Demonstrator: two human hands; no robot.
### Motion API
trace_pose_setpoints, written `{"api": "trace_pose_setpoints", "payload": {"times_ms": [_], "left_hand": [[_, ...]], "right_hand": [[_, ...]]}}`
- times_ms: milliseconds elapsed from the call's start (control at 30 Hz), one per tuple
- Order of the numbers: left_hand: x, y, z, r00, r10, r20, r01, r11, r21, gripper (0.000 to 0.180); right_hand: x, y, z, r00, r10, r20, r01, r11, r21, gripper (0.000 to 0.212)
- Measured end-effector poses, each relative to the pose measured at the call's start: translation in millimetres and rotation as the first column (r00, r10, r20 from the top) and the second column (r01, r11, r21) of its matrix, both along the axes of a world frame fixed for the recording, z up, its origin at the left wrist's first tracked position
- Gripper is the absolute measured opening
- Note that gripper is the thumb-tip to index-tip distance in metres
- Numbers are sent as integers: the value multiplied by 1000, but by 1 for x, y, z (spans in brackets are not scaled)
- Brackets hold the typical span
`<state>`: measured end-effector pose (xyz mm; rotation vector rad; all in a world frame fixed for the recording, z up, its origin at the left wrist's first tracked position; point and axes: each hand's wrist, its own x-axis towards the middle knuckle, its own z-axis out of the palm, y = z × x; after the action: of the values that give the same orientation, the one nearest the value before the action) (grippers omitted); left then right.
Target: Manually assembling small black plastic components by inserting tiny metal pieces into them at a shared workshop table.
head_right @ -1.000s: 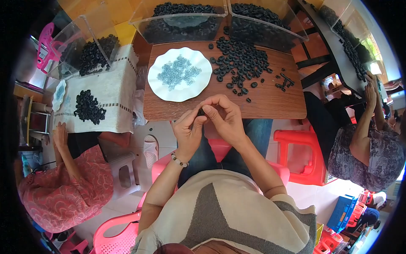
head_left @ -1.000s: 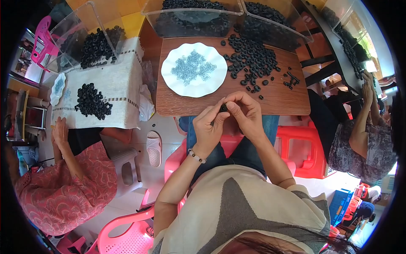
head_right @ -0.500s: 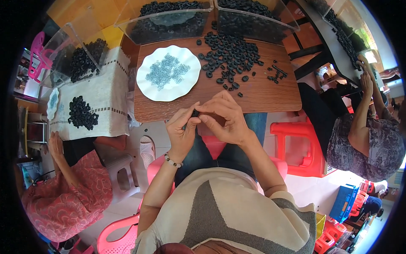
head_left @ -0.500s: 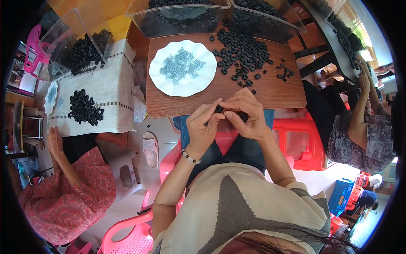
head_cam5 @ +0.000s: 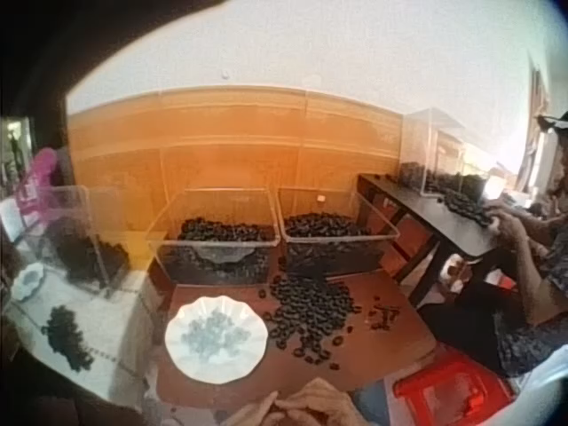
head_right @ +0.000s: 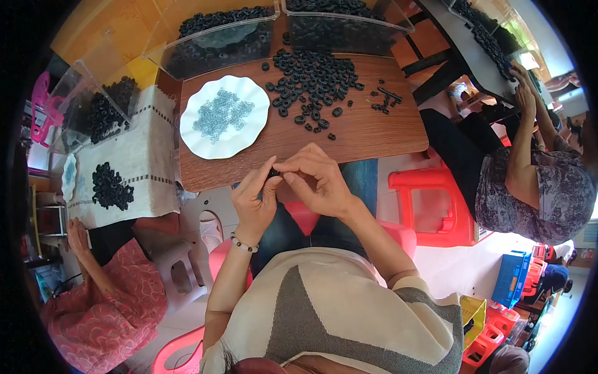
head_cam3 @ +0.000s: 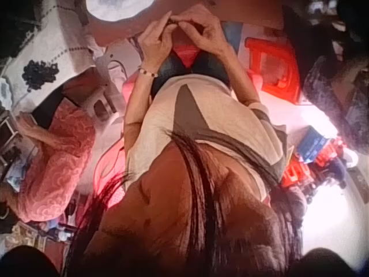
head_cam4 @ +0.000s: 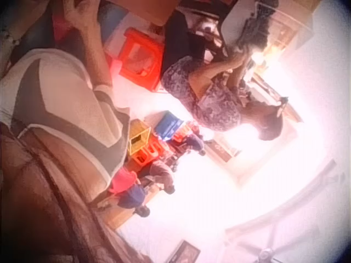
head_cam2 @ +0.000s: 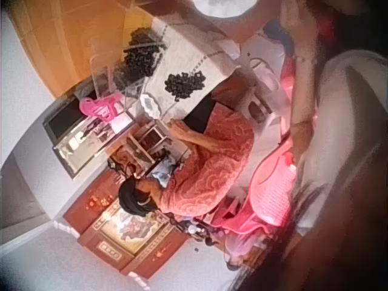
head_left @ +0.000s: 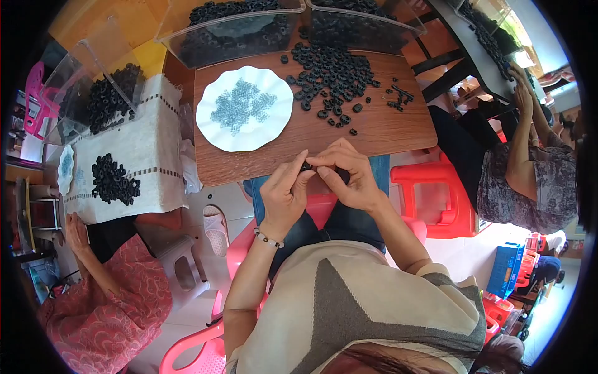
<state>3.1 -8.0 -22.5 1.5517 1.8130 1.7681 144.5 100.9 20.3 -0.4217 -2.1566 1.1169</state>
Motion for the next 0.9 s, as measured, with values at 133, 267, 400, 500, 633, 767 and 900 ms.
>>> {"api": "trace_pose_setpoints", "payload": {"times_ms": [133,267,400,500,633,767,900], "left_hand": [[1,4,-2,999,-36,-7,36,999,33,37],[4,1,-2,998,-58,39,60,997,-41,31],[3,3,-2,998,-56,5,56,998,-32,31],[2,6,-4,998,-59,-2,59,998,18,33],[3,5,-3,998,-66,15,66,998,2,33],[2,5,-3,997,-71,-5,71,997,8,33],[3,5,-2,998,-62,-26,63,998,27,33]], "right_hand": [[2,3,-7,999,-32,17,32,999,-2,21],[12,10,2,988,-113,102,111,993,26,19],[35,39,-10,871,-448,202,428,893,137,11],[41,55,-6,799,-532,280,473,843,255,11],[35,63,-12,794,-526,305,368,814,449,16],[36,64,-14,737,-528,423,343,830,440,20],[36,58,-5,804,-446,393,371,893,254,19]]}}
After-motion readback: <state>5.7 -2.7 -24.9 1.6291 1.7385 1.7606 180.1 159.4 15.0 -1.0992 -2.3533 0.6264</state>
